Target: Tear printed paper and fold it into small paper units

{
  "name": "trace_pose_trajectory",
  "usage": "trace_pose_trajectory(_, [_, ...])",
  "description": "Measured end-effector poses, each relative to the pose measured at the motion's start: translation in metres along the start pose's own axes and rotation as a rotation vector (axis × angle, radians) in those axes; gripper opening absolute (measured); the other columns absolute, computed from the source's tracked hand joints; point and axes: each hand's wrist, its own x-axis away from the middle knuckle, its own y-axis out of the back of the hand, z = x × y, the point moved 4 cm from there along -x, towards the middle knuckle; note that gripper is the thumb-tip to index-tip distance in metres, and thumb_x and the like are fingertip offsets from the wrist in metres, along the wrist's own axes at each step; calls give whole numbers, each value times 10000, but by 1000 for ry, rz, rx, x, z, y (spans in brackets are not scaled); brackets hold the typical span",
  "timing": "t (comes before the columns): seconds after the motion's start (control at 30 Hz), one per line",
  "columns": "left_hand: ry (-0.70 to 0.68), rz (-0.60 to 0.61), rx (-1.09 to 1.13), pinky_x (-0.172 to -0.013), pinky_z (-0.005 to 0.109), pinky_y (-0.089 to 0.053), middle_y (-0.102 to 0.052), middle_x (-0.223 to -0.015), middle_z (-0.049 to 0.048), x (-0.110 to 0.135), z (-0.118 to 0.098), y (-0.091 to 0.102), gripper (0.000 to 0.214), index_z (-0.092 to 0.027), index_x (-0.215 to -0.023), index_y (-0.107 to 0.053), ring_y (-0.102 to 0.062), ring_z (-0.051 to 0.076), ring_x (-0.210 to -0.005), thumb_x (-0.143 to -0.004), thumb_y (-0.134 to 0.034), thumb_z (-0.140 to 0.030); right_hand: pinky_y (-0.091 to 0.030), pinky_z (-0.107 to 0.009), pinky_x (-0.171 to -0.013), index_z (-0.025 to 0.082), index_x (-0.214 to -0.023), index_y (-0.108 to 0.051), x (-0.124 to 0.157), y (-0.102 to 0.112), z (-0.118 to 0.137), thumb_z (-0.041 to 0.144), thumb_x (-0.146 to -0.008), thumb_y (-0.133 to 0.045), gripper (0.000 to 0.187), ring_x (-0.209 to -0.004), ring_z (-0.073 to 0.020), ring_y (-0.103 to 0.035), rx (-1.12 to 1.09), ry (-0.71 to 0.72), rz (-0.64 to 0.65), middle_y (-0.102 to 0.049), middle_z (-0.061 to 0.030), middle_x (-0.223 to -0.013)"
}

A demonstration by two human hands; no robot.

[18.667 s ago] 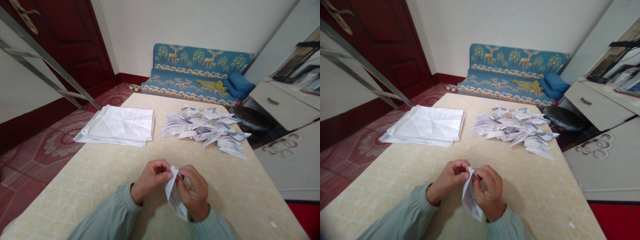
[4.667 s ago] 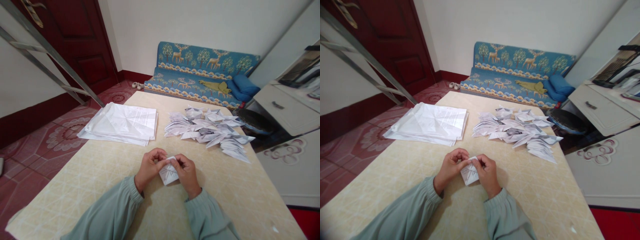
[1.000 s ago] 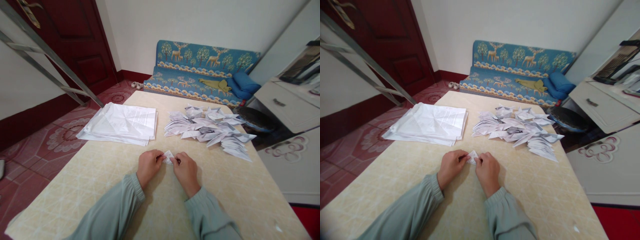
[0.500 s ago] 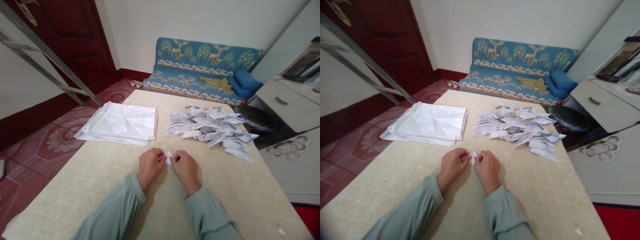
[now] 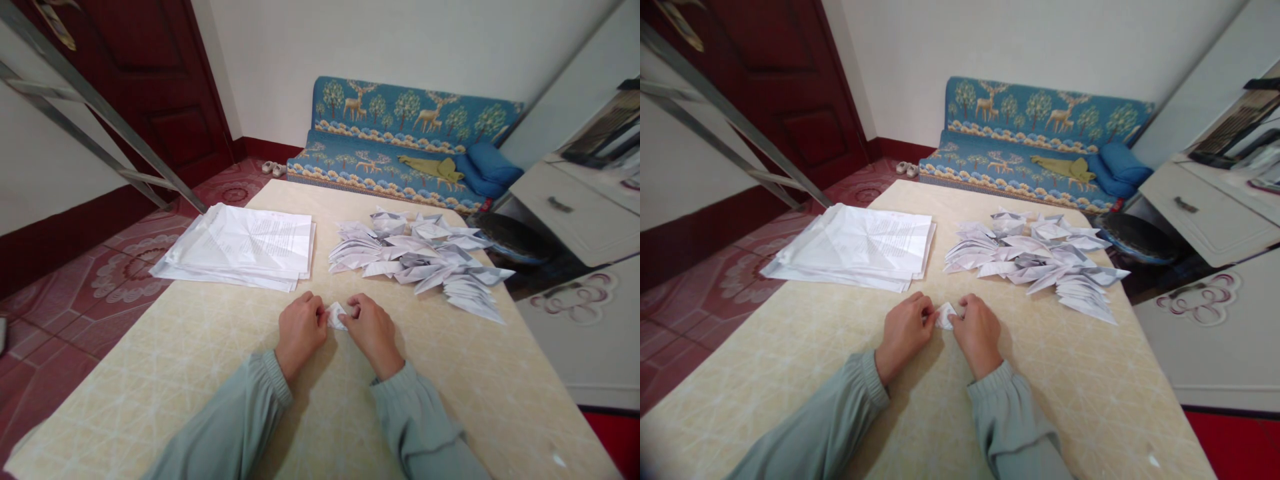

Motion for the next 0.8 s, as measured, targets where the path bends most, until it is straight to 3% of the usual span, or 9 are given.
trace_pose_trajectory(0.13, [17,-8,70,-594,260,-337,-599,-825,21,1,1,0,67,-205,-820,-552,-565,172,-737,-793,-569,-264,-317,-236,-527,230,-829,-647,-5,0,1,282,-636,-729,216,-634,-145,-589,14,-6,81,-649,10,-730])
trace_pose_trajectory(0.23, [14,-23,156,-645,266,-377,-612,-877,24,2,2,0,217,-220,-987,-534,-579,179,-784,-777,-591,-230,-314,-240,-526,228,-752,-668,-8,1,2,297,-627,-731,156,-642,-152,-592,43,-19,136,-657,-1,-731])
trace_pose_trajectory(0.43, [-51,-25,255,-727,286,-426,-599,-926,25,3,5,-2,340,-236,-1086,-546,-575,188,-852,-757,-601,-171,-347,-245,-554,214,-665,-658,-3,4,6,265,-609,-724,100,-673,-160,-599,3,21,107,-647,-12,-746])
trace_pose_trajectory(0.6, [-122,-56,351,-834,322,-431,-622,-966,38,1,7,-1,318,-212,-1043,-592,-560,202,-938,-736,-614,-133,-372,-231,-548,214,-651,-601,15,4,6,229,-654,-668,69,-632,-137,-591,-158,6,-6,-647,14,-714])
trace_pose_trajectory(0.8, [-136,-10,444,-737,276,-439,-678,-816,25,0,8,-2,132,-206,-857,-683,-596,172,-789,-782,-624,-296,-403,-247,-565,207,-641,-599,25,-2,-3,252,-668,-658,79,-588,-149,-575,-384,-40,-43,-630,20,-616])
